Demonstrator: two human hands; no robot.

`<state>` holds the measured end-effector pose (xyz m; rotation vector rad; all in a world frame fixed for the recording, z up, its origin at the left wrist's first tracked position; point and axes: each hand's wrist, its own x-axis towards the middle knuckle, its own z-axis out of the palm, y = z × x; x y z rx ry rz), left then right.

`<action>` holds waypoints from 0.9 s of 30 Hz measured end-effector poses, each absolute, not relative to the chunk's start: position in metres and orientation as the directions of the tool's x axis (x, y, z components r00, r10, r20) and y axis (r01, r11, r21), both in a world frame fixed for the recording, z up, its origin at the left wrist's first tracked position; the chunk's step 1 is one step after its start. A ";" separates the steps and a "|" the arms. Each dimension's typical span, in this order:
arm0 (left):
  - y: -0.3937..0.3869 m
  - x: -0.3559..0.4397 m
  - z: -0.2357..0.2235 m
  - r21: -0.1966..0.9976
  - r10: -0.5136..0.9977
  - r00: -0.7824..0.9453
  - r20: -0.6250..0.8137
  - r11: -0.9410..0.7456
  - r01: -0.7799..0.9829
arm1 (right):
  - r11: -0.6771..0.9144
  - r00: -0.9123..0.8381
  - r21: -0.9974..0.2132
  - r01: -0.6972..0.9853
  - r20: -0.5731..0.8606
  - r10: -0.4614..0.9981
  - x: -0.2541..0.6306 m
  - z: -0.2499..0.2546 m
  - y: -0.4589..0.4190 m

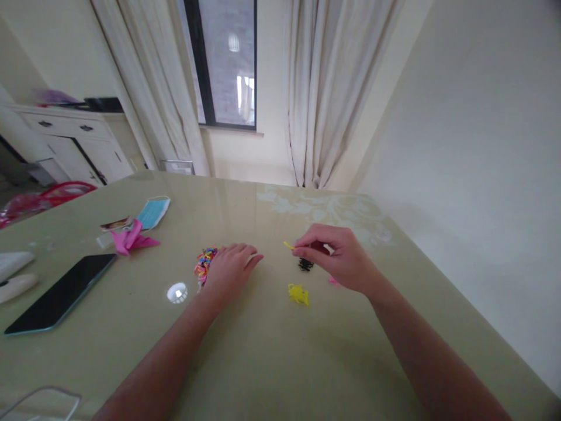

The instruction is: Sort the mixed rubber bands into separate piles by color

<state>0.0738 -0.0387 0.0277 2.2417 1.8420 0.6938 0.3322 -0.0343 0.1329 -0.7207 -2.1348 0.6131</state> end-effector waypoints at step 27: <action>-0.031 0.051 0.027 0.231 0.978 -0.056 0.203 0.008 0.973 | 0.636 -0.680 -0.242 0.733 -0.269 0.682 0.323 0.084 -0.018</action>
